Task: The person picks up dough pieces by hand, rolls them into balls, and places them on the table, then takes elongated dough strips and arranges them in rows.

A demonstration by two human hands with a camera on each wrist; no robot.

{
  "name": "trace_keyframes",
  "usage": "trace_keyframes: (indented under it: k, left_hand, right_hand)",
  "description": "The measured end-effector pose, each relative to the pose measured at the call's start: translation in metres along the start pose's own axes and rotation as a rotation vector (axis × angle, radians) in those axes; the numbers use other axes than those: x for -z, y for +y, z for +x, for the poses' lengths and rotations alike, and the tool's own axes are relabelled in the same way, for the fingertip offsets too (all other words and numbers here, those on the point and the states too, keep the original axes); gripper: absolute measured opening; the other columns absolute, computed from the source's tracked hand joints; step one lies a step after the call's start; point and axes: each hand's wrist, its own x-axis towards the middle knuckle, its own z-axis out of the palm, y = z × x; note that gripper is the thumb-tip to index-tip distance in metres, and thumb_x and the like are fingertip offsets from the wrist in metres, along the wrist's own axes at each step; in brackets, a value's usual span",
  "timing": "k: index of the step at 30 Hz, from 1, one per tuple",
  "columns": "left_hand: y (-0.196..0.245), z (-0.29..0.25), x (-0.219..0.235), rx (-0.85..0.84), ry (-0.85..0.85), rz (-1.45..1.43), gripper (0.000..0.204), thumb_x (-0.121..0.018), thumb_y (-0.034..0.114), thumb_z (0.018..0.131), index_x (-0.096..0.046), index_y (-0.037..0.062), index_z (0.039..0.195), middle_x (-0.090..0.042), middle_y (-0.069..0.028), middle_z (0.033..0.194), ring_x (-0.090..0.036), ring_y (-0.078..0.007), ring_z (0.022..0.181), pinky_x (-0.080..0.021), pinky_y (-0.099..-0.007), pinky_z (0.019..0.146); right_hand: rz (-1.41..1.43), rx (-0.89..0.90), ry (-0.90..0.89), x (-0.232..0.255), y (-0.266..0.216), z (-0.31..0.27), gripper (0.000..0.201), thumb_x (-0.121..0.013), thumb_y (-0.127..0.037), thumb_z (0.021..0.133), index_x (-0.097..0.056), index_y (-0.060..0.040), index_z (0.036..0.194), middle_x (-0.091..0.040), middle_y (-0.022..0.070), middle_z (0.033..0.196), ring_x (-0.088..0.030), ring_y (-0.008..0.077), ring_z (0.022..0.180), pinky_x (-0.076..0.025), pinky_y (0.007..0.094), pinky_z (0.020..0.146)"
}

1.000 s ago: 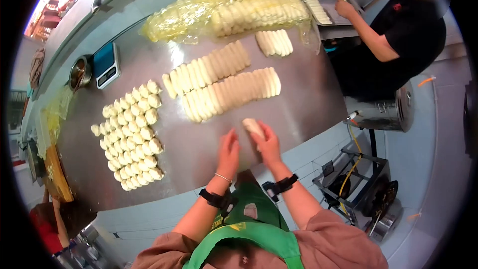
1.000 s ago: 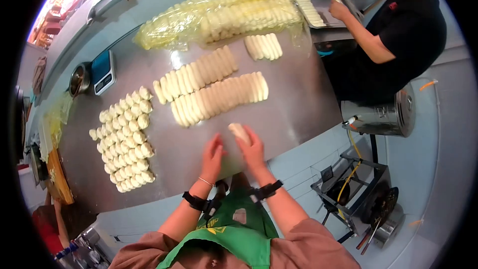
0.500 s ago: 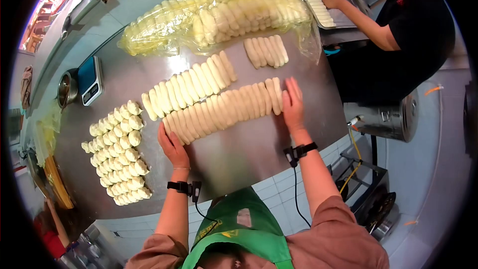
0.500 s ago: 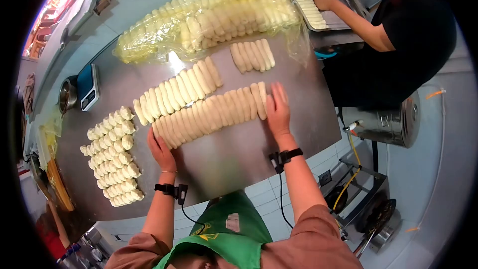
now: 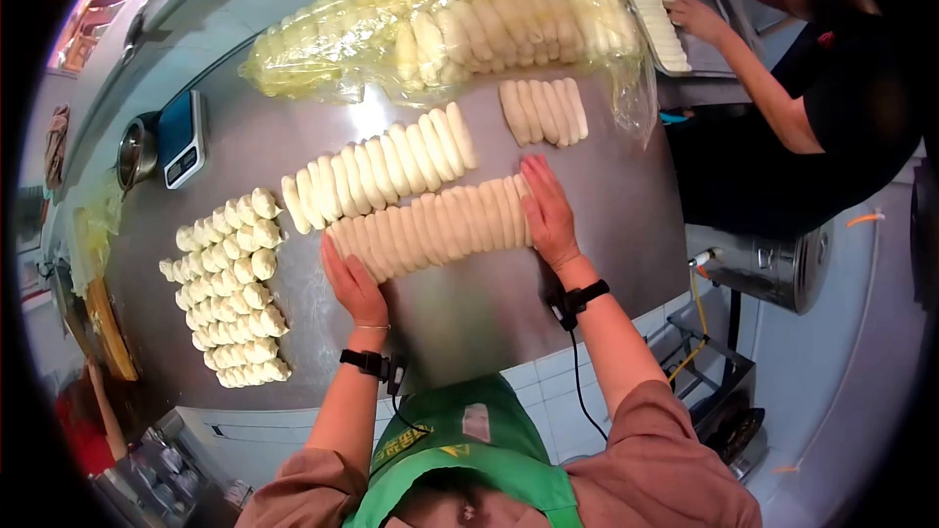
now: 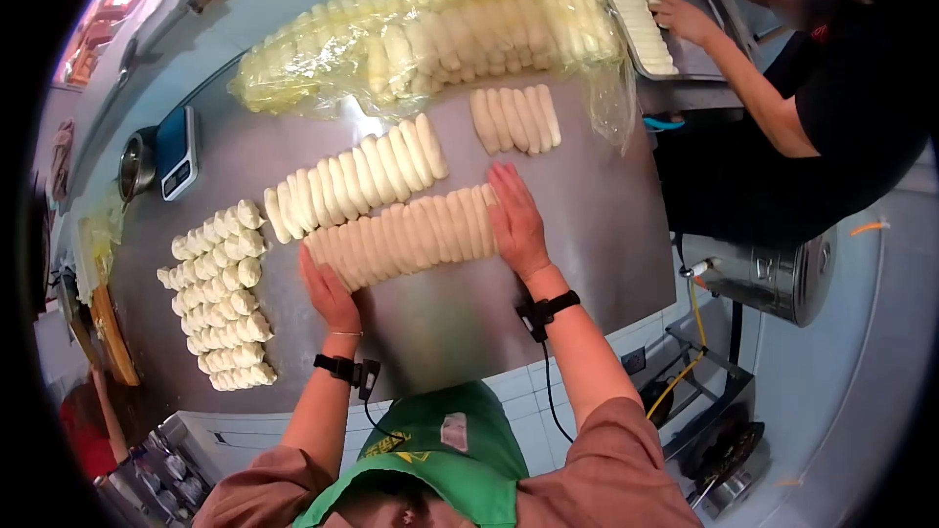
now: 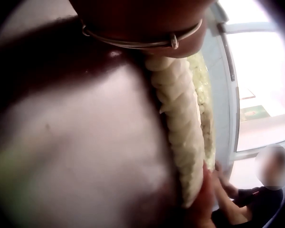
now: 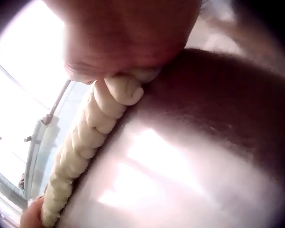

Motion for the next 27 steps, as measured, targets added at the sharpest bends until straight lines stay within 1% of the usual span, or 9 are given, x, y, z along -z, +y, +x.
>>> trace_keyframes:
  k: [6,8,10,16,18,22,23,26,27]
  left_hand:
    - [0.000,0.000,0.000,-0.050,0.006,0.029,0.057,-0.046,0.021,0.110,-0.035,-0.0059,0.159,-0.041,-0.0267,0.162,-0.039,-0.0421,0.150,-0.029,-0.0477,0.125]
    - [-0.008,0.003,0.005,-0.054,-0.005,-0.001,0.059,-0.049,0.021,0.109,-0.034,-0.0058,0.159,-0.041,-0.0258,0.162,-0.038,-0.0409,0.151,-0.028,-0.0478,0.126]
    - [-0.019,0.005,0.017,-0.034,-0.115,-0.118,0.059,-0.050,0.021,0.108,-0.036,-0.0054,0.159,-0.043,-0.0246,0.161,-0.039,-0.0398,0.150,-0.028,-0.0476,0.126]
    - [-0.042,-0.031,0.073,-0.035,-0.044,-0.081,0.049,-0.061,0.012,0.100,-0.054,0.0003,0.147,-0.053,-0.0210,0.152,-0.047,-0.0399,0.143,-0.035,-0.0470,0.122]
    - [-0.045,-0.046,0.109,-0.115,-0.224,-0.109,0.041,-0.065,0.008,0.096,-0.061,0.0014,0.137,-0.059,-0.0201,0.141,-0.053,-0.0390,0.132,-0.041,-0.0464,0.116]
    - [-0.085,-0.046,0.188,-0.160,-0.115,-0.029,0.034,-0.067,0.007,0.094,-0.064,0.0021,0.128,-0.063,-0.0183,0.123,-0.057,-0.0388,0.117,-0.047,-0.0474,0.104]
    - [-0.100,-0.039,0.209,-0.115,-0.084,0.068,0.031,-0.067,0.007,0.094,-0.064,0.0020,0.124,-0.063,-0.0174,0.116,-0.057,-0.0389,0.112,-0.047,-0.0482,0.098]
    - [-0.106,-0.011,0.241,-0.085,-0.030,0.177,0.023,-0.067,0.007,0.093,-0.064,0.0022,0.116,-0.062,-0.0173,0.106,-0.057,-0.0395,0.102,-0.047,-0.0494,0.091]
    - [-0.107,-0.001,0.247,-0.098,0.002,0.196,0.019,-0.066,0.008,0.093,-0.063,0.0024,0.112,-0.062,-0.0180,0.102,-0.056,-0.0399,0.098,-0.046,-0.0499,0.088]
  right_hand:
    - [-0.060,0.031,-0.117,0.003,0.015,-0.007,0.052,-0.054,-0.021,0.105,-0.051,0.0024,0.151,-0.050,0.0200,0.159,-0.040,0.0377,0.153,-0.031,0.0456,0.126]
    - [0.582,-0.439,0.164,0.013,0.044,-0.015,0.049,-0.047,-0.019,0.110,-0.048,0.0040,0.154,-0.050,0.0176,0.159,-0.043,0.0315,0.152,-0.033,0.0417,0.125]
    - [0.791,-0.522,0.534,0.022,0.050,-0.047,0.053,-0.046,-0.027,0.114,-0.044,0.0067,0.155,-0.052,0.0180,0.155,-0.047,0.0257,0.147,-0.038,0.0402,0.123]
    - [0.862,-0.721,0.540,0.011,0.002,-0.166,0.033,-0.048,-0.021,0.113,-0.060,0.0009,0.134,-0.067,0.0139,0.126,-0.064,0.0228,0.120,-0.052,0.0361,0.105]
    - [0.808,-0.738,0.463,-0.023,-0.038,-0.199,0.028,-0.048,-0.022,0.112,-0.065,-0.0019,0.124,-0.070,0.0103,0.114,-0.066,0.0195,0.106,-0.053,0.0337,0.096]
    - [0.524,-0.820,0.235,-0.116,-0.126,-0.225,0.022,-0.062,-0.020,0.106,-0.070,-0.0020,0.114,-0.073,0.0072,0.099,-0.069,0.0168,0.093,-0.056,0.0318,0.084]
    - [0.187,-0.637,-0.082,-0.167,-0.179,-0.208,0.022,-0.068,-0.021,0.103,-0.072,-0.0022,0.114,-0.073,0.0055,0.098,-0.067,0.0149,0.090,-0.055,0.0307,0.082]
    - [0.435,-0.616,-0.248,-0.267,-0.230,-0.165,0.024,-0.069,-0.023,0.102,-0.071,-0.0014,0.113,-0.072,0.0041,0.097,-0.064,0.0128,0.086,-0.055,0.0310,0.078]
    - [0.425,-0.591,-0.244,-0.293,-0.254,-0.139,0.026,-0.068,-0.023,0.102,-0.070,0.0000,0.114,-0.073,0.0102,0.098,-0.067,0.0207,0.085,-0.055,0.0360,0.077]
